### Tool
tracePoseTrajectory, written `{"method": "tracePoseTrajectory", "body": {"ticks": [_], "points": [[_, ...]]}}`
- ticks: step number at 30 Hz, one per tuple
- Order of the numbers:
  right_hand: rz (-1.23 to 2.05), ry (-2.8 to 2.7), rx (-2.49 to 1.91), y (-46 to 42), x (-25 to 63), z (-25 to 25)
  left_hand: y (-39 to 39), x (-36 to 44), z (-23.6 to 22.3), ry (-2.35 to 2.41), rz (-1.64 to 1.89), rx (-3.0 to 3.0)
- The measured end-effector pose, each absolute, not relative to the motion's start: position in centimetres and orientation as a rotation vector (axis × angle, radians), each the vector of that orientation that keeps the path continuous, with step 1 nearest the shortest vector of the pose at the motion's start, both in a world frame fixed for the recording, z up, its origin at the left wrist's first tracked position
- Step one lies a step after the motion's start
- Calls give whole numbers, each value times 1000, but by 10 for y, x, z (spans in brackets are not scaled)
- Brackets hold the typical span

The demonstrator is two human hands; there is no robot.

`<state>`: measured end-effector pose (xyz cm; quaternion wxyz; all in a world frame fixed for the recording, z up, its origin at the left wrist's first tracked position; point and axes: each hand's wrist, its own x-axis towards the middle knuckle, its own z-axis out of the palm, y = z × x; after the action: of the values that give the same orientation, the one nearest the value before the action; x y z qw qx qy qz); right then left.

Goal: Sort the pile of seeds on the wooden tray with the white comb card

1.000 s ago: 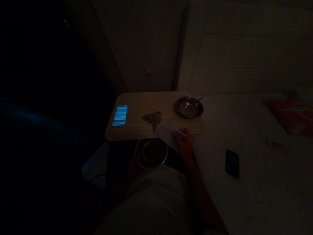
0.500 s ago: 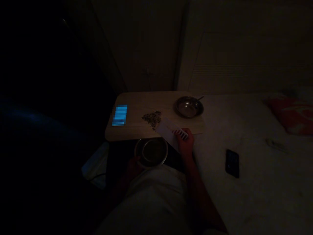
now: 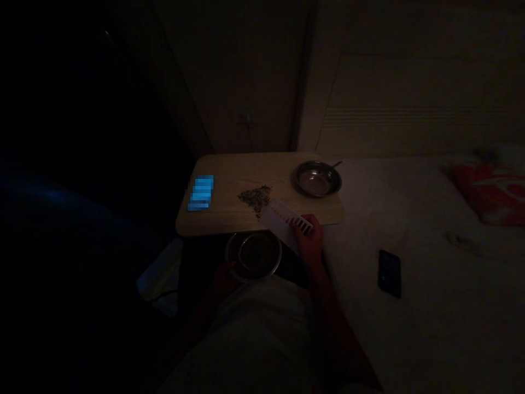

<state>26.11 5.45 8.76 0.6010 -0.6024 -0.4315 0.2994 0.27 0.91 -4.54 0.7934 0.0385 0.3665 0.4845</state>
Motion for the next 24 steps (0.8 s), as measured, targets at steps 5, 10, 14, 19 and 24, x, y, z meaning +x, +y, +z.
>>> {"method": "tracePoseTrajectory", "body": {"ticks": [5, 10, 14, 19, 24], "points": [[703, -1036, -1373, 54, 258, 92, 17, 7, -42, 831, 961, 70], [735, -1036, -1362, 54, 255, 93, 8, 4, -49, 935, 1079, 131], [735, -1054, -1353, 54, 253, 94, 1, 3, -52, 994, 1171, 180], [724, -1042, -1348, 54, 255, 95, -4, 3, -52, 1056, 1198, 235], [711, -1066, -1357, 53, 254, 95, -3, 4, -51, 1123, 1218, 288]]}}
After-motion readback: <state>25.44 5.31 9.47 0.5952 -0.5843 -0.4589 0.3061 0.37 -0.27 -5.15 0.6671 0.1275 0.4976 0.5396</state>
